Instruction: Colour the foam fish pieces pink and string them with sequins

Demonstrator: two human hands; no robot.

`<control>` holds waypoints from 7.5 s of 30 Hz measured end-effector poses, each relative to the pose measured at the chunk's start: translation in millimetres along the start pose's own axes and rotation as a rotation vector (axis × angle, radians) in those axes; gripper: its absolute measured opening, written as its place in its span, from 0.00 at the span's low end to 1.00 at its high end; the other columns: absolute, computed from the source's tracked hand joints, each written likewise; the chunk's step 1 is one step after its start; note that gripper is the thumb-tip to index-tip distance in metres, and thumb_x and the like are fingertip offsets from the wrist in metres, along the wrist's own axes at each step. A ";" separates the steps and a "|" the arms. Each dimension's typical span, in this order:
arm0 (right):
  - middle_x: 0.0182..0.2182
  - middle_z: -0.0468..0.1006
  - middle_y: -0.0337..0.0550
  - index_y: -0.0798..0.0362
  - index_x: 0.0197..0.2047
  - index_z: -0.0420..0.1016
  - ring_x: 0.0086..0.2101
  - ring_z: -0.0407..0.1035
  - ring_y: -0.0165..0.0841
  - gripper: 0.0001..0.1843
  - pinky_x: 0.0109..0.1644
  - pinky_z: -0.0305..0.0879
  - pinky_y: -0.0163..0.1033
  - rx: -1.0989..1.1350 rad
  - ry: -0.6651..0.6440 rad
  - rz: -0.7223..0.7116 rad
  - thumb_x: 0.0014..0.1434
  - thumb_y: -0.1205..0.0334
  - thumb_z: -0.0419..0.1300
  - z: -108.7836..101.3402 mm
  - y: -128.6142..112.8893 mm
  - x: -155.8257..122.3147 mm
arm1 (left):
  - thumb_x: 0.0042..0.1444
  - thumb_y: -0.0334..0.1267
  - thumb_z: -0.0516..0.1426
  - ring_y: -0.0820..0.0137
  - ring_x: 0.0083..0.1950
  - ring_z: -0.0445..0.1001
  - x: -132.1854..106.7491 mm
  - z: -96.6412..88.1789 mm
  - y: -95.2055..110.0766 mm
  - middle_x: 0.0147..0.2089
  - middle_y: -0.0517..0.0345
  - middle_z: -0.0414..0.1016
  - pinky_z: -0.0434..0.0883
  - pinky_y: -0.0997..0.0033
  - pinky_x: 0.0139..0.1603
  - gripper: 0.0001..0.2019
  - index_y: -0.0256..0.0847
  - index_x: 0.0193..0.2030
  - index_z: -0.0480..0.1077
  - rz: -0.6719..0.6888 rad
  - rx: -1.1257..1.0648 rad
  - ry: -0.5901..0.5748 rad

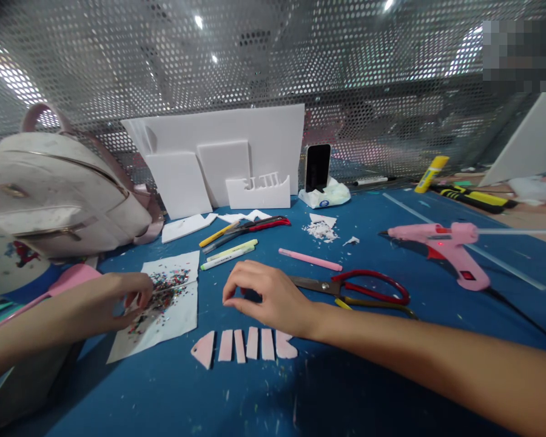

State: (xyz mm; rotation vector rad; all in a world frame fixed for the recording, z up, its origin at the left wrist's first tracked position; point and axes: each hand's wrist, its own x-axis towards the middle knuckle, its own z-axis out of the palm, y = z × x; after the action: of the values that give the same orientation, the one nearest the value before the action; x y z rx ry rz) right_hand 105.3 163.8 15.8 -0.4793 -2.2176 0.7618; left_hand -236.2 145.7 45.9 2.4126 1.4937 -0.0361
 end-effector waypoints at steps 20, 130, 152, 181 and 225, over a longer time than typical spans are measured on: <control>0.35 0.75 0.42 0.52 0.38 0.75 0.36 0.67 0.32 0.04 0.38 0.66 0.38 -0.019 0.005 0.009 0.66 0.67 0.60 0.5 -1.2 -0.3 | 0.49 0.27 0.52 0.68 0.31 0.70 5.3 2.5 2.8 0.32 0.57 0.75 0.60 0.71 0.30 0.09 0.42 0.35 0.69 -0.002 0.029 -0.055; 0.28 0.75 0.38 0.52 0.35 0.70 0.30 0.67 0.29 0.05 0.37 0.62 0.39 -0.119 0.085 -0.291 0.63 0.70 0.58 4.7 -2.5 -2.2 | 0.59 0.35 0.61 0.65 0.38 0.84 -0.4 61.2 116.5 0.33 0.55 0.83 0.81 0.72 0.38 0.04 0.42 0.32 0.75 -0.042 -1.048 0.410; 0.28 0.75 0.39 0.53 0.35 0.70 0.31 0.66 0.29 0.05 0.37 0.62 0.39 -0.103 0.087 -0.282 0.62 0.72 0.59 5.0 -2.1 -2.3 | 0.60 0.36 0.60 0.71 0.34 0.82 -0.8 62.8 115.6 0.34 0.57 0.84 0.79 0.77 0.39 0.04 0.42 0.34 0.75 -0.032 -1.074 0.380; 0.29 0.74 0.39 0.53 0.35 0.71 0.32 0.66 0.30 0.05 0.38 0.61 0.39 -0.115 0.066 -0.250 0.63 0.71 0.59 3.8 -1.1 -3.4 | 0.59 0.36 0.60 0.72 0.34 0.82 -1.5 61.1 115.1 0.32 0.58 0.83 0.77 0.80 0.36 0.05 0.43 0.33 0.77 0.009 -0.966 0.437; 0.35 0.77 0.42 0.54 0.42 0.75 0.35 0.64 0.32 0.08 0.40 0.61 0.37 -0.320 -0.220 -0.294 0.69 0.58 0.58 1.9 -15.8 3.3 | 0.60 0.35 0.60 0.74 0.23 0.77 -1.1 64.0 131.0 0.24 0.61 0.79 0.74 0.80 0.26 0.08 0.41 0.30 0.71 0.026 -0.953 0.462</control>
State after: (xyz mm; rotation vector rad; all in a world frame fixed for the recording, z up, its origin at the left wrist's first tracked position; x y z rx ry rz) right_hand 100.0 152.9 26.6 -0.2182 -2.5565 0.3179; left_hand -113.0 73.6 16.7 1.6858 1.2096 1.0448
